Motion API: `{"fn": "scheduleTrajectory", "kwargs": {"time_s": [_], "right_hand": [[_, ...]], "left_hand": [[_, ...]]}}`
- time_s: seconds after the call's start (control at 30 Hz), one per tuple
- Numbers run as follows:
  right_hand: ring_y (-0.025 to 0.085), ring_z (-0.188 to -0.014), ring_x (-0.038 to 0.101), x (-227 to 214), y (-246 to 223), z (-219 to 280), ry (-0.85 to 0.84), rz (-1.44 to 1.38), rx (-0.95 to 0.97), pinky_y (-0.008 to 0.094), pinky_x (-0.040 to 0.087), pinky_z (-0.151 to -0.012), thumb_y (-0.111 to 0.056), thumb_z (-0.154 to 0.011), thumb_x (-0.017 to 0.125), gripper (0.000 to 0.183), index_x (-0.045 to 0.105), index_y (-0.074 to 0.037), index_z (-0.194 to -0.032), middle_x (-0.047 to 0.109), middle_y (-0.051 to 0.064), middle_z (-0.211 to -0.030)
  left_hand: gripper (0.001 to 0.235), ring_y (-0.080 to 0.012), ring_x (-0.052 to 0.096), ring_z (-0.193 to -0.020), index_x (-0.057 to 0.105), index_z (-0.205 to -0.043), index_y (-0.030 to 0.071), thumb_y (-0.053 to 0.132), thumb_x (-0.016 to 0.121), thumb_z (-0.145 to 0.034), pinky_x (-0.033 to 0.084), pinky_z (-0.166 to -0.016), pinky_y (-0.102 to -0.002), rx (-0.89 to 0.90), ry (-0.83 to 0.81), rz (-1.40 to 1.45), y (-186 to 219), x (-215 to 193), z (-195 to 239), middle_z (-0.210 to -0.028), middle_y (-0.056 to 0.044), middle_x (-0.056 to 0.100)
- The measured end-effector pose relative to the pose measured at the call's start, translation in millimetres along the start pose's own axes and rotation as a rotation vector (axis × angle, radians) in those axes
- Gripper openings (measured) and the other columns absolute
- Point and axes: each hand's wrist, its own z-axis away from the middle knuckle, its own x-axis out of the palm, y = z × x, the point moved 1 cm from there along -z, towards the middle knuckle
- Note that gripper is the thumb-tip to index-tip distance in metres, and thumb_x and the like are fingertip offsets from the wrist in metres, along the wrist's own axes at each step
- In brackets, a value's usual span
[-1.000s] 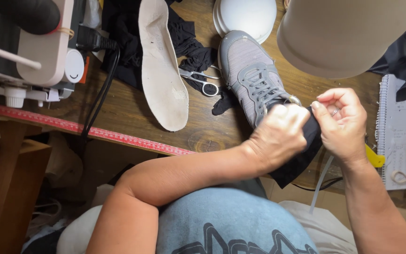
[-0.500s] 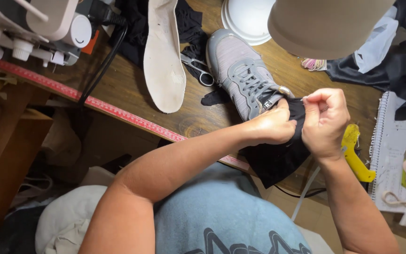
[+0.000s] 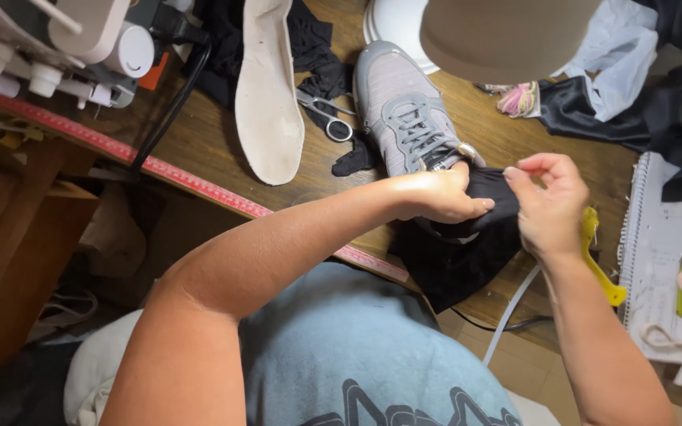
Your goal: The person uses a yellow hot glue gun to apply adhesive to the opening of a grey sneaker and attaches a black fabric piece. They press the fabric into place and continue applying glue to secure the material around the shoe's collar.
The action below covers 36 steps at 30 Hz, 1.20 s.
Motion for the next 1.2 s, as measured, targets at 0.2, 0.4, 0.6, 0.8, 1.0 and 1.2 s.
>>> {"fn": "scheduleTrajectory", "kwargs": {"time_s": [0.2,0.4,0.6,0.8,1.0,1.2], "right_hand": [[0.005,-0.076,0.064,16.9,31.1,2.7,0.003,-0.005,-0.015,0.02,0.051,-0.061,-0.01,-0.105,0.076,0.013,0.065,-0.009,-0.112,0.062,0.002,-0.089],[0.003,-0.068,0.049,19.6,19.3,11.0,-0.11,-0.035,0.141,0.018,0.042,-0.064,-0.025,-0.113,0.061,0.014,0.067,-0.012,-0.109,0.06,-0.005,-0.077],[0.006,-0.061,0.052,24.9,45.8,11.2,-0.104,-0.043,0.115,0.016,0.041,-0.054,-0.021,-0.115,0.057,0.015,0.062,-0.008,-0.109,0.061,0.002,-0.07],[0.01,-0.06,0.055,27.2,25.1,32.9,-0.064,-0.004,0.13,0.021,0.042,-0.046,-0.022,-0.115,0.051,0.018,0.061,-0.007,-0.114,0.061,0.008,-0.068],[0.01,-0.043,0.053,23.1,-14.7,34.2,-0.152,-0.207,0.135,0.02,0.044,-0.037,-0.016,-0.111,0.056,0.018,0.056,-0.001,-0.12,0.062,0.014,-0.078],[0.016,-0.064,0.062,7.6,-51.8,28.3,-0.131,0.409,-0.19,0.028,0.048,-0.055,-0.016,-0.102,0.078,0.01,0.08,-0.014,-0.111,0.064,0.005,-0.083]], "left_hand": [[0.11,-0.0446,0.04,-0.147,0.025,-0.152,-0.01,0.067,0.062,-0.083,0.032,-0.121,-0.056,0.123,-0.143,-0.111,5.9,-24.5,23.5,-0.155,-0.035,0.041],[0.15,-0.0464,0.045,-0.142,0.019,-0.151,-0.012,0.073,0.089,-0.049,0.035,-0.117,-0.06,0.14,-0.169,-0.13,4.5,-25.5,21.7,-0.15,-0.035,0.047],[0.118,-0.0385,0.058,-0.133,0.035,-0.138,-0.006,0.062,0.086,-0.057,0.045,-0.113,-0.057,0.046,0.018,0.064,13.9,-2.6,15.7,-0.138,-0.027,0.06],[0.091,-0.0357,0.061,-0.131,0.039,-0.138,0.004,0.046,0.08,-0.068,0.048,-0.113,-0.054,0.037,0.037,-0.028,5.9,0.2,11.1,-0.137,-0.021,0.063],[0.057,-0.0453,0.065,-0.123,0.064,-0.115,-0.003,0.046,0.056,-0.088,0.051,-0.102,-0.062,0.235,0.032,-0.132,-12.7,-12.9,3.3,-0.12,-0.03,0.07],[0.007,-0.0331,0.071,-0.071,0.067,-0.084,0.01,0.013,0.061,-0.084,0.058,-0.05,-0.058,0.686,0.941,-0.905,-23.8,7.9,-18.5,-0.068,-0.01,0.066]]}}
